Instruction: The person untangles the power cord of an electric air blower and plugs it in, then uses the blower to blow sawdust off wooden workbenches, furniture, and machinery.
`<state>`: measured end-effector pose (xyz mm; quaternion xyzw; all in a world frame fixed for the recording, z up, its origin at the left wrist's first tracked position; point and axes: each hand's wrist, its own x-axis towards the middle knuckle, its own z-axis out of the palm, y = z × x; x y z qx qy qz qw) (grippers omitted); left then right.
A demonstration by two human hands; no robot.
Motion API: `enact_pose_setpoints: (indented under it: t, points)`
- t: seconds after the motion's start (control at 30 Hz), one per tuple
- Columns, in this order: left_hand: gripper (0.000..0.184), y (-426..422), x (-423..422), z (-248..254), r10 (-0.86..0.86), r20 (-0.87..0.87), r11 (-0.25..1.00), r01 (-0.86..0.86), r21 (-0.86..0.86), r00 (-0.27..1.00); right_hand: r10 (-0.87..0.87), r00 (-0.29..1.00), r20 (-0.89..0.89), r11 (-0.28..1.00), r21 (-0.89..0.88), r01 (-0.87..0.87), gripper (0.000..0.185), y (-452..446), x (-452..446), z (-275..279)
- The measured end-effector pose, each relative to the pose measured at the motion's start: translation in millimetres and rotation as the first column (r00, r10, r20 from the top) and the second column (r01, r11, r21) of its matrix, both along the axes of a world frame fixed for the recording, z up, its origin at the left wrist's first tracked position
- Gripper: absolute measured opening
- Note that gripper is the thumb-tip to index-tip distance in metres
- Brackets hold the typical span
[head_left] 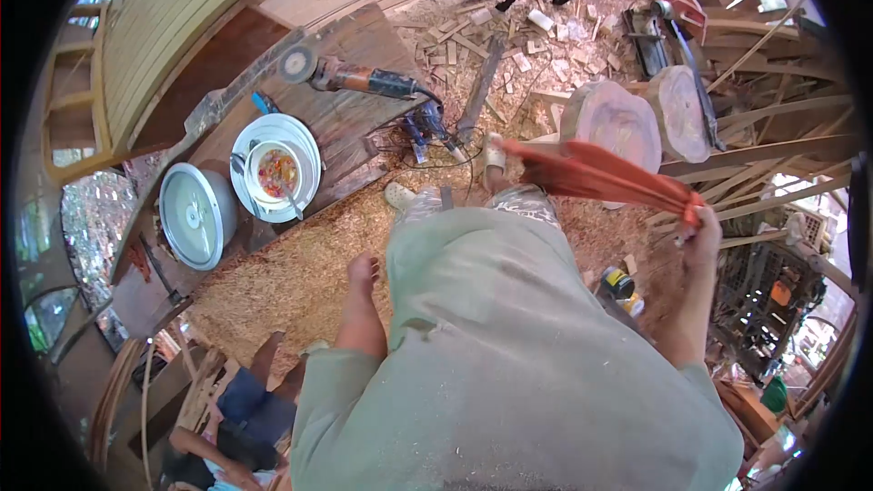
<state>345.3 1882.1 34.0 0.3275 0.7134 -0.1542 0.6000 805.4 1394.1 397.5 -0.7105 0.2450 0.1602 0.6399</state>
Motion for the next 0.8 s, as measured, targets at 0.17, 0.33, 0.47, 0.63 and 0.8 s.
enact_pose_setpoints:
  t: [0.17, 0.33, 0.47, 0.63, 0.8]
  points:
    - [0.032, -15, 138, 61, -0.487, -0.087, 0.852, 0.495, 0.172, 0.869, -0.330, 0.916, 0.227, 0.941, 0.000, 0.339, 0.020, -167, 59, -24]
    - [0.032, -19, 233, -61, -0.572, 0.103, 0.811, 0.542, 0.219, 0.814, -0.468, 0.865, 0.181, 0.831, -0.242, 0.501, 0.015, -119, 47, -163]
    - [0.024, 3, 314, -198, -0.806, -0.174, 0.522, 0.818, 0.242, 0.566, 0.477, 0.778, -0.409, 0.624, -0.466, -0.627, 0.065, 7, -68, -282]
    - [0.022, 43, 333, -382, -0.357, -0.007, 0.923, 0.354, 0.151, 0.934, 0.538, 0.432, -0.724, -0.033, -0.530, -0.847, 0.077, 100, -95, -343]
    - [0.035, 38, 336, -490, -0.409, -0.102, 0.806, 0.411, 0.426, 0.907, 0.506, 0.533, -0.679, 0.035, -0.601, -0.799, 0.080, 88, -105, -364]
